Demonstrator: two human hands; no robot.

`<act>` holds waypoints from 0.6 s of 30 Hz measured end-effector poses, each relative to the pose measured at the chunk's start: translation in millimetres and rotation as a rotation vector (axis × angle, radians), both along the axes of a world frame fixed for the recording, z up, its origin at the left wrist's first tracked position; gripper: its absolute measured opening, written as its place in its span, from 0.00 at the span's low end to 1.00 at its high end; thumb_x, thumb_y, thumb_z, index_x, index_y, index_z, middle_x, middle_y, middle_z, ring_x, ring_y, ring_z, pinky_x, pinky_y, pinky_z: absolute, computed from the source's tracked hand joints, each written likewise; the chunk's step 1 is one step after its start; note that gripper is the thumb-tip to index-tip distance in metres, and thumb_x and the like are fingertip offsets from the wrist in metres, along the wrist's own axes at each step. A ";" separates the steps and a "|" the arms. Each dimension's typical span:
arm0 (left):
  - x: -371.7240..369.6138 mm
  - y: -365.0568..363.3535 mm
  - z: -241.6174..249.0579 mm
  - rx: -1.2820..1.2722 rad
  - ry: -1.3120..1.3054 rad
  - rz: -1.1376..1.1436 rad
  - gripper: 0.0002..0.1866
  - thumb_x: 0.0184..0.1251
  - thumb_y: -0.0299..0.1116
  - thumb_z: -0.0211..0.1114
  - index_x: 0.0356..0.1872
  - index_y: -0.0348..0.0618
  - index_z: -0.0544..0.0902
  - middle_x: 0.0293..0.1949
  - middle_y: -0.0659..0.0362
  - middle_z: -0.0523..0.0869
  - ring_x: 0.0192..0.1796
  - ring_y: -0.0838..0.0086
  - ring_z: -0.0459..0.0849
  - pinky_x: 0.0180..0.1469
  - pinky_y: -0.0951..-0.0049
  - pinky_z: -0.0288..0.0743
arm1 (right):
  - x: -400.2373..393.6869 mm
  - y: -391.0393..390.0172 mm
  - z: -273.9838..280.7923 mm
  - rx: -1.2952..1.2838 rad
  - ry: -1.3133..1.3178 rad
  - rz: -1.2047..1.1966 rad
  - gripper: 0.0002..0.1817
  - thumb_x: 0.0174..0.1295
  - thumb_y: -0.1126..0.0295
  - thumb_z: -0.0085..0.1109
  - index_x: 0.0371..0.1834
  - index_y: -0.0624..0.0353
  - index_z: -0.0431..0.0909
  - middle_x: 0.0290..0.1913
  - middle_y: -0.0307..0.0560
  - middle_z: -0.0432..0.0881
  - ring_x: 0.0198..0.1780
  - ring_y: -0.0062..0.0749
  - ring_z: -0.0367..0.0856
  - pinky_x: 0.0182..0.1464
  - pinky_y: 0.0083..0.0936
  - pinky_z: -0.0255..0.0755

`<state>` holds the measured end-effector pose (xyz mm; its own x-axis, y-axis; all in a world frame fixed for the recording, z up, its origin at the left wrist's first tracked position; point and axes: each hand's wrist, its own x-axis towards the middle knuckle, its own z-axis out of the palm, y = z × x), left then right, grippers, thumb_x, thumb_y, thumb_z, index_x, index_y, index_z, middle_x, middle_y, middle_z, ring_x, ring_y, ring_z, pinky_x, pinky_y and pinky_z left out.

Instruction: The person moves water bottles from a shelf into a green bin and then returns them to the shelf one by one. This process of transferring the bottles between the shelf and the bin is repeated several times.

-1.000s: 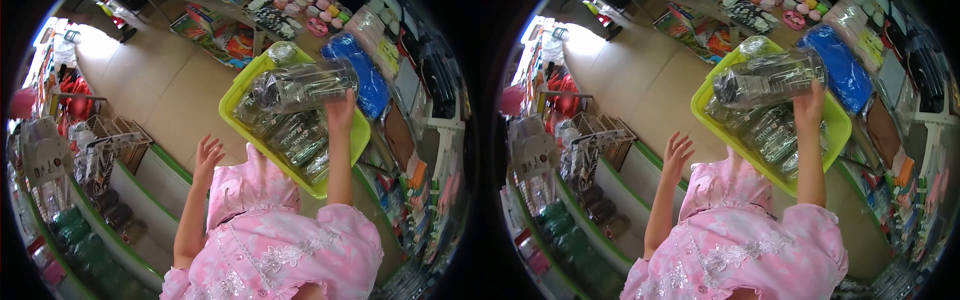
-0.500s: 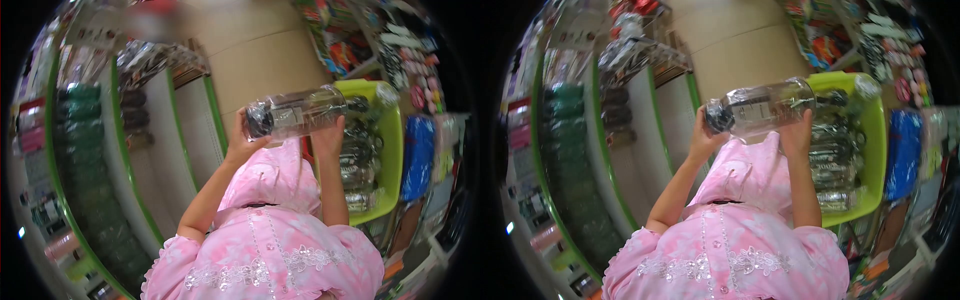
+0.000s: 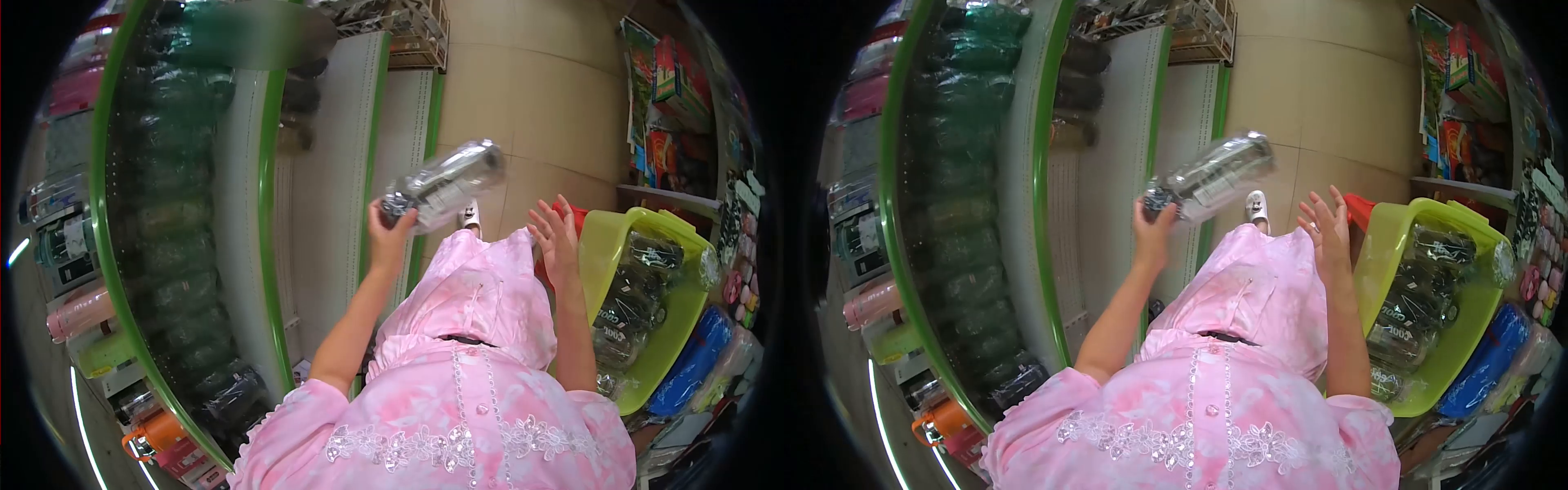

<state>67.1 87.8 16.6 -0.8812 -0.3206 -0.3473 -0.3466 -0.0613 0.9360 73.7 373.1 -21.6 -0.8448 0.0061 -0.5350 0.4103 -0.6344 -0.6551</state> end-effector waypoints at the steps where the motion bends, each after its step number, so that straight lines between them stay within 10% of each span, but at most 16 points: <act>1: -0.9 -22.6 -5.2 -0.118 0.038 0.059 0.31 0.48 0.32 0.73 0.52 0.39 0.65 0.44 0.58 0.74 0.46 0.76 0.74 0.50 0.77 0.69 | -2.0 -7.6 -2.5 0.020 -0.025 0.004 0.37 0.61 0.59 0.56 0.67 0.55 0.45 0.62 0.57 0.62 0.58 0.38 0.70 0.55 0.31 0.68; 10: -33.8 -214.6 -47.9 -1.128 -0.120 0.596 0.38 0.47 0.36 0.74 0.57 0.33 0.64 0.55 0.47 0.70 0.54 0.61 0.74 0.54 0.66 0.71 | -9.7 -61.4 -25.7 0.262 -0.149 0.094 0.35 0.62 0.61 0.55 0.66 0.58 0.47 0.59 0.56 0.65 0.51 0.33 0.75 0.51 0.26 0.70; 18: -98.9 -240.7 -34.1 -0.998 -0.337 0.731 0.46 0.44 0.39 0.76 0.62 0.32 0.59 0.60 0.43 0.65 0.60 0.55 0.69 0.58 0.63 0.71 | -4.8 -93.4 -54.4 0.300 -0.275 0.163 0.33 0.62 0.63 0.55 0.66 0.60 0.50 0.60 0.56 0.66 0.50 0.32 0.76 0.50 0.25 0.70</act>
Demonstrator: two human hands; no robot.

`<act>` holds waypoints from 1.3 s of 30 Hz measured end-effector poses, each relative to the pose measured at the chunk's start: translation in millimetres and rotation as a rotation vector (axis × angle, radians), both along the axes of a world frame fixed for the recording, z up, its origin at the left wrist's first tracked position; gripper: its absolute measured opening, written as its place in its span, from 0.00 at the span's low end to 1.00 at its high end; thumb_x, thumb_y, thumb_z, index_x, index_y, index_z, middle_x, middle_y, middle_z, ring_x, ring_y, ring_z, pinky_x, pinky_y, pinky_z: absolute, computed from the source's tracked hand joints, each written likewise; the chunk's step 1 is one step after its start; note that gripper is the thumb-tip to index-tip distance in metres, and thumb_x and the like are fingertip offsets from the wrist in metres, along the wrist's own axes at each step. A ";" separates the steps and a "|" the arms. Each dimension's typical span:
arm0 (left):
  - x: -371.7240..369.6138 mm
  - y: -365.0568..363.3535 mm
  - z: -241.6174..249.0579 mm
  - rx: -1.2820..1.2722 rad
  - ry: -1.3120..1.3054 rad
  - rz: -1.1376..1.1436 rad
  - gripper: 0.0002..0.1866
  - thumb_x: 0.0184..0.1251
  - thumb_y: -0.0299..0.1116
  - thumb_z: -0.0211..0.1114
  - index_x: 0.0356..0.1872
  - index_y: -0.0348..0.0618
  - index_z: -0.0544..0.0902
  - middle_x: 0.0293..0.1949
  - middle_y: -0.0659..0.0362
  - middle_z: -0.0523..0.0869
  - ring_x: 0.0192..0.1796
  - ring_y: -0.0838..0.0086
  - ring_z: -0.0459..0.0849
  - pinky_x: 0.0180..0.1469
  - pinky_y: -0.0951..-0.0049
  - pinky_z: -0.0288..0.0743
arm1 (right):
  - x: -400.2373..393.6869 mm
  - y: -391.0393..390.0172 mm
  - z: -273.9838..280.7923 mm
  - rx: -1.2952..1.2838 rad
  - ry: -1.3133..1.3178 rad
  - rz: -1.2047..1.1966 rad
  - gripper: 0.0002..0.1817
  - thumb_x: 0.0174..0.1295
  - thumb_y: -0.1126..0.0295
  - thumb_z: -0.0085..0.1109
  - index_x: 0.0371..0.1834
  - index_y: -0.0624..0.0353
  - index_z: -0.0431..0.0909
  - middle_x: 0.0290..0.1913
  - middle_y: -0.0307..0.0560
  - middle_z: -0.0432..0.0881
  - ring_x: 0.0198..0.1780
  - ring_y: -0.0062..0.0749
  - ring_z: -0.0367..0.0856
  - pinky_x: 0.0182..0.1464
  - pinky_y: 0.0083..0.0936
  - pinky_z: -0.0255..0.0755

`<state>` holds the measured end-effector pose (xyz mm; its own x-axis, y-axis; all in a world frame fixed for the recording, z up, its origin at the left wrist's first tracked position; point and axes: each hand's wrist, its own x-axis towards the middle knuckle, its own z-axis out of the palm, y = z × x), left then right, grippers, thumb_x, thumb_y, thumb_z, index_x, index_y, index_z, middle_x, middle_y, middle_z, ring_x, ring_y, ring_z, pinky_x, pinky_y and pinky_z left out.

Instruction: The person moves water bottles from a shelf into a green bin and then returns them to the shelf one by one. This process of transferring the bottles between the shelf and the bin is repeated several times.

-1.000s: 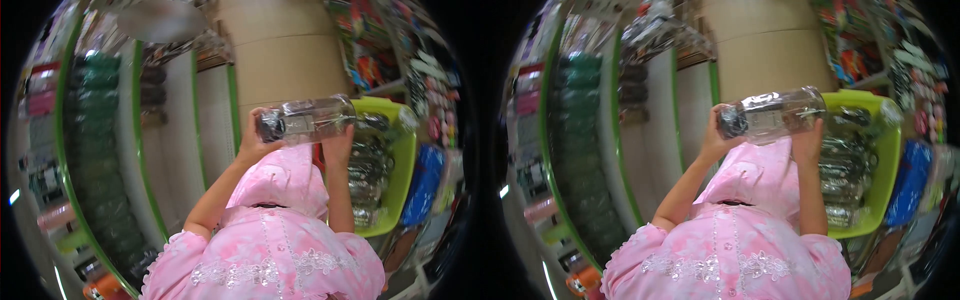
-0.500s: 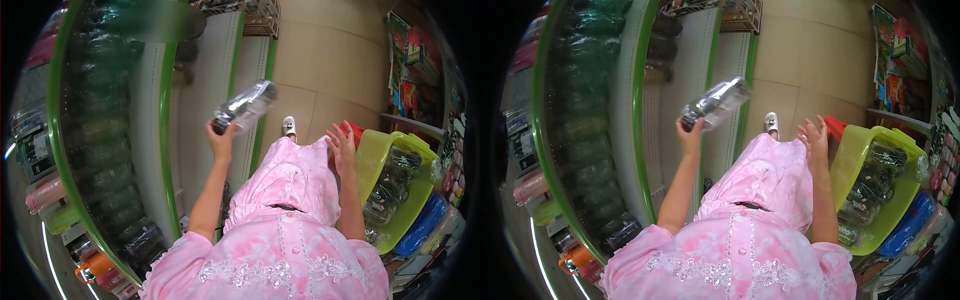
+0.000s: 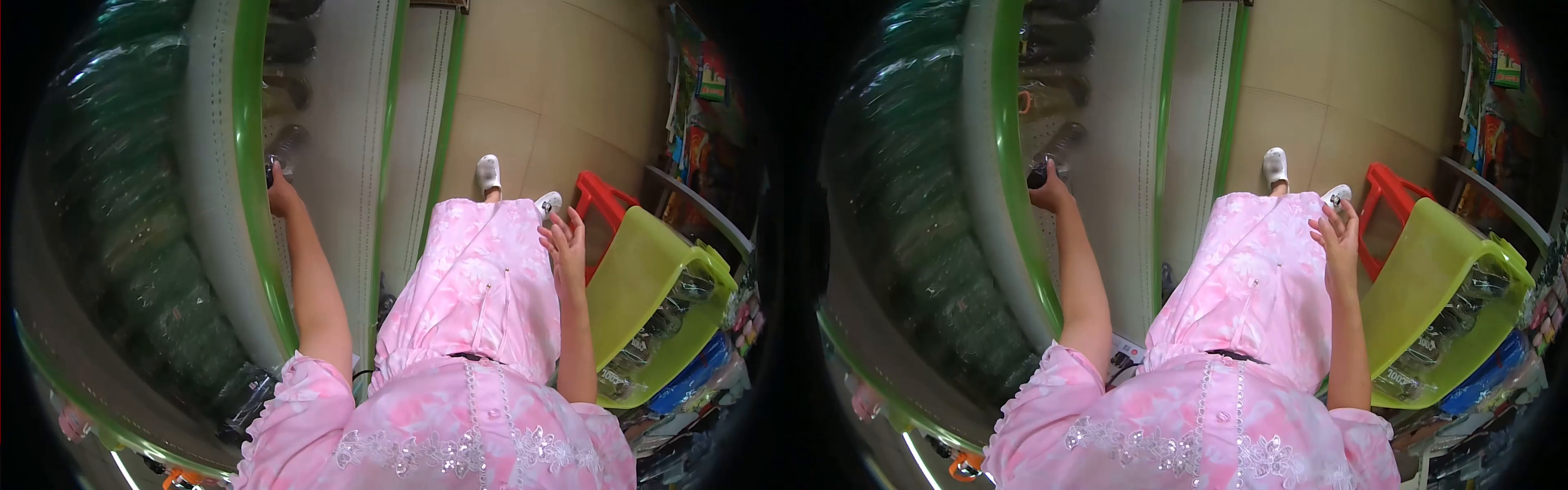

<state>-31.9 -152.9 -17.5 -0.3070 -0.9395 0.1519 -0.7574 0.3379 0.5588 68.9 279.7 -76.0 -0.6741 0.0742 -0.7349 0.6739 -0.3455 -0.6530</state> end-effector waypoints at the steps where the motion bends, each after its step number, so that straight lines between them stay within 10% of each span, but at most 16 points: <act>1: -3.6 -5.3 -2.2 -0.009 -0.031 0.036 0.46 0.44 0.40 0.76 0.62 0.32 0.59 0.60 0.43 0.65 0.60 0.54 0.69 0.57 0.62 0.72 | 1.4 -2.5 -2.8 0.000 -0.025 0.008 0.33 0.62 0.63 0.55 0.66 0.60 0.51 0.60 0.56 0.66 0.49 0.32 0.76 0.50 0.25 0.70; 20: -15.3 -2.0 -18.5 -0.127 0.041 0.003 0.39 0.37 0.41 0.78 0.53 0.34 0.71 0.53 0.46 0.75 0.52 0.53 0.76 0.54 0.61 0.71 | -24.2 -17.9 -9.6 -0.042 -0.035 0.155 0.26 0.61 0.70 0.53 0.61 0.62 0.59 0.54 0.51 0.71 0.47 0.29 0.77 0.49 0.22 0.70; 25: -23.8 29.2 -26.3 -0.368 0.081 -0.331 0.38 0.38 0.40 0.77 0.55 0.40 0.72 0.51 0.47 0.76 0.51 0.54 0.76 0.53 0.60 0.71 | -49.1 -20.4 18.7 -0.064 -0.017 0.140 0.23 0.58 0.72 0.56 0.57 0.63 0.64 0.50 0.49 0.75 0.46 0.27 0.77 0.46 0.21 0.70; 39: -279.6 84.0 3.8 -0.415 0.081 -0.464 0.39 0.35 0.40 0.78 0.54 0.44 0.72 0.53 0.50 0.76 0.55 0.55 0.73 0.55 0.59 0.69 | -163.9 39.0 26.7 0.074 0.035 0.291 0.18 0.58 0.73 0.56 0.52 0.63 0.70 0.48 0.49 0.77 0.45 0.27 0.77 0.47 0.21 0.71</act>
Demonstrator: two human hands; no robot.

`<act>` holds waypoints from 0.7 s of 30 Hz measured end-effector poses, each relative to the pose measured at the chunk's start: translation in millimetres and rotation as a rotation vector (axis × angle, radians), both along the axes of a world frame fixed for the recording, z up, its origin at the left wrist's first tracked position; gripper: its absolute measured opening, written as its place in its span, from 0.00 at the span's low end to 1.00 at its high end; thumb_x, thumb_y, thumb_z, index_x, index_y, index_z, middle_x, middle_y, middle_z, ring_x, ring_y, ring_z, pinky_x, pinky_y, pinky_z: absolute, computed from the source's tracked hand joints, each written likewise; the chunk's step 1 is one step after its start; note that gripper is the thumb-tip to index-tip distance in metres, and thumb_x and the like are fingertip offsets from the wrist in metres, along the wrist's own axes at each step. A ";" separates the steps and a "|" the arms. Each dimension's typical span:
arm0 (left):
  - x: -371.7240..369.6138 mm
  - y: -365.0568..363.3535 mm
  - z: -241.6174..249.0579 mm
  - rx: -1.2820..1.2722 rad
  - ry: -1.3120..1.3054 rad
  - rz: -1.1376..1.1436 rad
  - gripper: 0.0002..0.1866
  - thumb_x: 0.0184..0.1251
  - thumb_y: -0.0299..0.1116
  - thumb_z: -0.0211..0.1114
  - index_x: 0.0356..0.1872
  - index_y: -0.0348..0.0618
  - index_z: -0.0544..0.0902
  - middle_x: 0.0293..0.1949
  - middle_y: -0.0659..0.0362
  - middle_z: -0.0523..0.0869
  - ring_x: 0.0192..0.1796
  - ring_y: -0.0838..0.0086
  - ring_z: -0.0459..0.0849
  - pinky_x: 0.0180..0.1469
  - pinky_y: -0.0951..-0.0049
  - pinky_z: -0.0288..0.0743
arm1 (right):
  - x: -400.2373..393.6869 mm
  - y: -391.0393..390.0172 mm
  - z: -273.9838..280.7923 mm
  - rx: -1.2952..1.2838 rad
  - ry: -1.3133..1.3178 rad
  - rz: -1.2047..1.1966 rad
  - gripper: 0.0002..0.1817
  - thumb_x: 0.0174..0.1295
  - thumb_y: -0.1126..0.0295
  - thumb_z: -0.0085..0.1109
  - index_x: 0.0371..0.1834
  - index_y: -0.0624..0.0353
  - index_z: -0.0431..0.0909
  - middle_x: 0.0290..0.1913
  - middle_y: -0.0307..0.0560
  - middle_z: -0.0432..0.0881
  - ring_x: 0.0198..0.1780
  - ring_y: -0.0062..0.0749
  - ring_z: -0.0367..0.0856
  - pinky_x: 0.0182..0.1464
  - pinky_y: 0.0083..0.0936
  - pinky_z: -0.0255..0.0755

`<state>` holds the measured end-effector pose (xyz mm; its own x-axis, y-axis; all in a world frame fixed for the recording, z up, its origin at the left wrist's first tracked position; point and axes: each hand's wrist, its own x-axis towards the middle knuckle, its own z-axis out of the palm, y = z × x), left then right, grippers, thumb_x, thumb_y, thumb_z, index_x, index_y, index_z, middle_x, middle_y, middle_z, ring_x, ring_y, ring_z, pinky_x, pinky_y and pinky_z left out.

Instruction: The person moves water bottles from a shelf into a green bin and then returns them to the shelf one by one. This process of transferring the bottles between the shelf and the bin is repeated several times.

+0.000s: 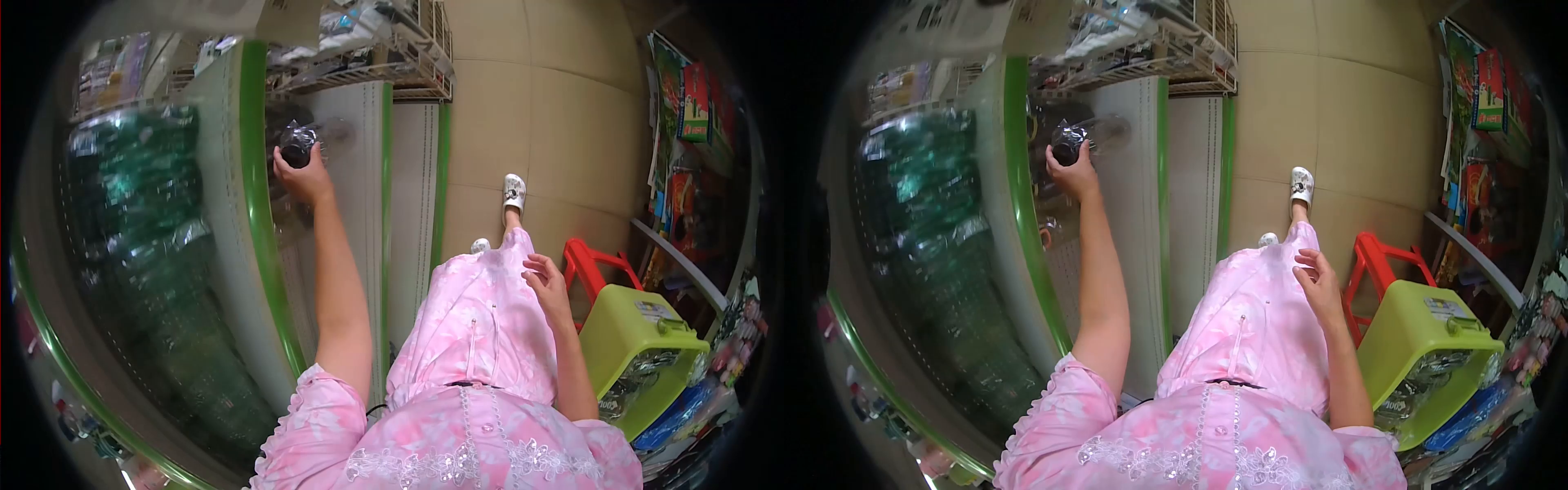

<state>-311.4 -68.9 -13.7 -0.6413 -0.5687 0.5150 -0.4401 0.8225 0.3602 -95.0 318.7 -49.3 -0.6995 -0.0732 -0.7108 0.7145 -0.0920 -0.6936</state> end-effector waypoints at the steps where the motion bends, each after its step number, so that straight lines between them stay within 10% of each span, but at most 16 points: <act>1: -15.7 -6.3 -3.9 -0.030 0.005 0.007 0.39 0.34 0.41 0.78 0.54 0.44 0.72 0.53 0.50 0.76 0.55 0.55 0.73 0.54 0.60 0.69 | -12.9 5.2 -1.1 0.007 0.009 0.011 0.18 0.58 0.73 0.55 0.53 0.62 0.69 0.48 0.48 0.77 0.45 0.27 0.77 0.47 0.22 0.70; 21: -108.0 -64.4 -8.8 -0.053 -0.310 0.255 0.35 0.40 0.43 0.74 0.51 0.39 0.72 0.47 0.45 0.77 0.54 0.52 0.72 0.55 0.57 0.67 | -107.6 31.4 -6.7 0.065 -0.057 0.062 0.15 0.57 0.74 0.56 0.49 0.63 0.72 0.47 0.47 0.78 0.44 0.27 0.78 0.46 0.22 0.71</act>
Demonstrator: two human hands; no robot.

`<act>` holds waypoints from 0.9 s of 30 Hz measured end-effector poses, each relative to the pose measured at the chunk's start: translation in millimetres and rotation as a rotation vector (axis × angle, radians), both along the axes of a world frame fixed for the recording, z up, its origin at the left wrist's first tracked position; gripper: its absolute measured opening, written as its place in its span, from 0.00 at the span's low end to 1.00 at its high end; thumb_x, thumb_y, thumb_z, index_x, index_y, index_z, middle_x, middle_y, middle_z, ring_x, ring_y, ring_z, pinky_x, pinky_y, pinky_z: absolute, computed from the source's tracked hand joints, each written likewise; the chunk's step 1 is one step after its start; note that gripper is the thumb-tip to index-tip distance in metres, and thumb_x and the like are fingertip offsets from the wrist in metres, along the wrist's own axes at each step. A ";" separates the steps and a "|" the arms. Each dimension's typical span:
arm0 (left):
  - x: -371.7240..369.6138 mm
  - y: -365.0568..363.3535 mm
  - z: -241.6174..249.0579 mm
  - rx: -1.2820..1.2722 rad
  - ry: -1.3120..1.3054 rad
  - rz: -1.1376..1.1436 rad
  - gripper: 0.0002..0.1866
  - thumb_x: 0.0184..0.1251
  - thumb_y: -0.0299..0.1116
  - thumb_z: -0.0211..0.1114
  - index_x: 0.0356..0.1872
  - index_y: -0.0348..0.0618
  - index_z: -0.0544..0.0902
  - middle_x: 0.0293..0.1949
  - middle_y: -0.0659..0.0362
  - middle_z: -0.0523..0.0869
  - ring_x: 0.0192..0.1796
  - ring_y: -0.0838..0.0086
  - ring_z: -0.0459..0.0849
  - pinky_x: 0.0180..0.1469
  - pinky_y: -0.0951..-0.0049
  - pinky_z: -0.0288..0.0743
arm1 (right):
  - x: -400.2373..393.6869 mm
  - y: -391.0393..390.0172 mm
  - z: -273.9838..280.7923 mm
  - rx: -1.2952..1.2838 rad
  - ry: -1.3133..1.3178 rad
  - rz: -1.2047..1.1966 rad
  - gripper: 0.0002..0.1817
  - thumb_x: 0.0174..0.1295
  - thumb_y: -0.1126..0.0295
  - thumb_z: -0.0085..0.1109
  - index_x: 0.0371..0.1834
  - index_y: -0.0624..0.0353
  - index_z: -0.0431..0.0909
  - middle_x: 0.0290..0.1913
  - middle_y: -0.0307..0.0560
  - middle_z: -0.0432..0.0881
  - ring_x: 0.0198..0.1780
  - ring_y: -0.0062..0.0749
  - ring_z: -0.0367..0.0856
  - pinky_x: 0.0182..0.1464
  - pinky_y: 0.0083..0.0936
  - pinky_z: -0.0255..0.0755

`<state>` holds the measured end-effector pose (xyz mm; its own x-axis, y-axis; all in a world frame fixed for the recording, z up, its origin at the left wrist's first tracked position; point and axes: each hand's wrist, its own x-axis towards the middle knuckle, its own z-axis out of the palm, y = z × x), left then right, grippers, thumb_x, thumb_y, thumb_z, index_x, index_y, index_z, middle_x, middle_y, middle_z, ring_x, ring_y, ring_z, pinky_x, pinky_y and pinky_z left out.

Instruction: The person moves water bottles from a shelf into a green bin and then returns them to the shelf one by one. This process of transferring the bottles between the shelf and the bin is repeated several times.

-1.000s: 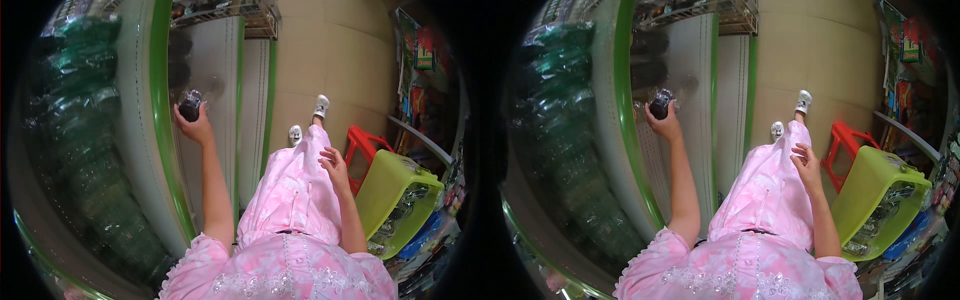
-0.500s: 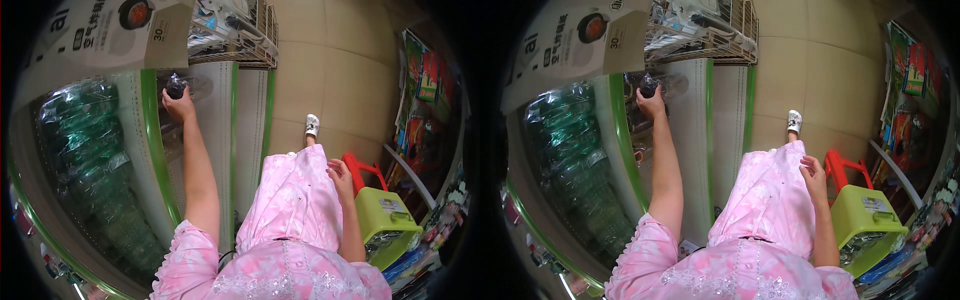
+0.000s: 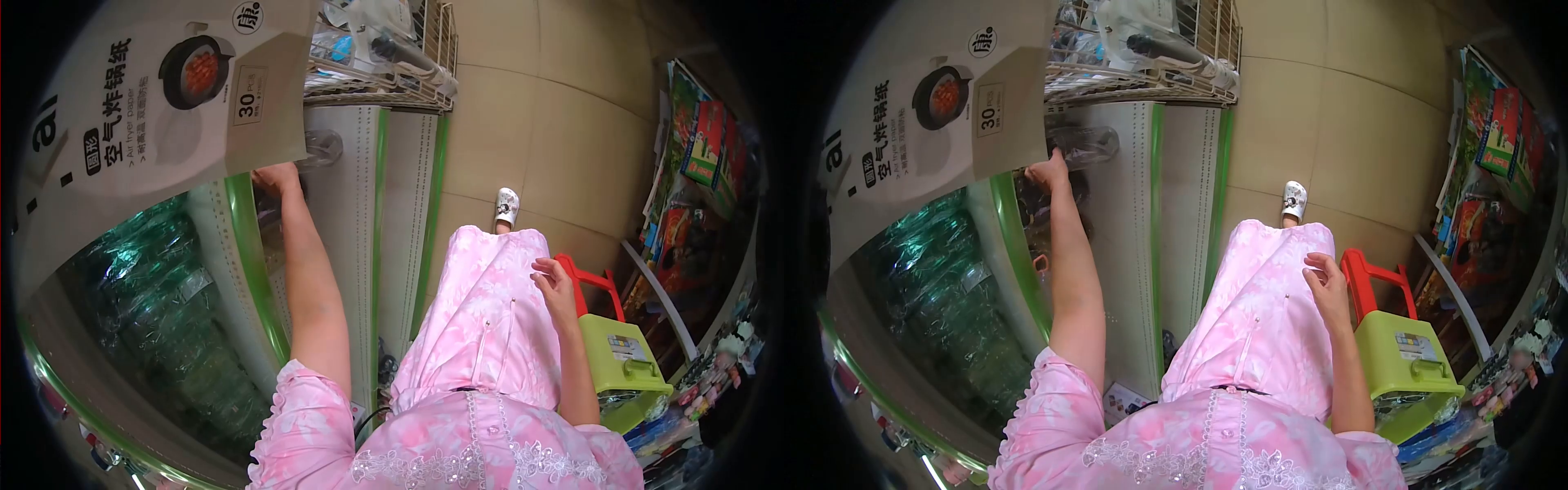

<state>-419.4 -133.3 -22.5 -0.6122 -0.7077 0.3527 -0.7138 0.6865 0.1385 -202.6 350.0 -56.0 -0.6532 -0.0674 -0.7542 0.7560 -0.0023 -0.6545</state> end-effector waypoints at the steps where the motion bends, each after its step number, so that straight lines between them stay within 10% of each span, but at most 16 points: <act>1: 1.2 -4.4 2.3 0.130 0.031 0.019 0.35 0.40 0.42 0.74 0.51 0.38 0.72 0.47 0.45 0.77 0.55 0.52 0.71 0.56 0.57 0.67 | -0.5 -2.2 -0.9 -0.001 0.003 0.013 0.15 0.57 0.74 0.56 0.49 0.63 0.72 0.46 0.47 0.78 0.44 0.27 0.78 0.45 0.22 0.71; 27: 15.8 -6.0 -21.6 -0.122 0.186 -0.064 0.41 0.44 0.50 0.72 0.56 0.37 0.65 0.55 0.39 0.68 0.61 0.48 0.61 0.62 0.54 0.57 | 28.9 -4.5 -9.9 0.101 0.108 0.026 0.15 0.57 0.74 0.56 0.47 0.64 0.72 0.45 0.47 0.79 0.41 0.27 0.79 0.44 0.22 0.72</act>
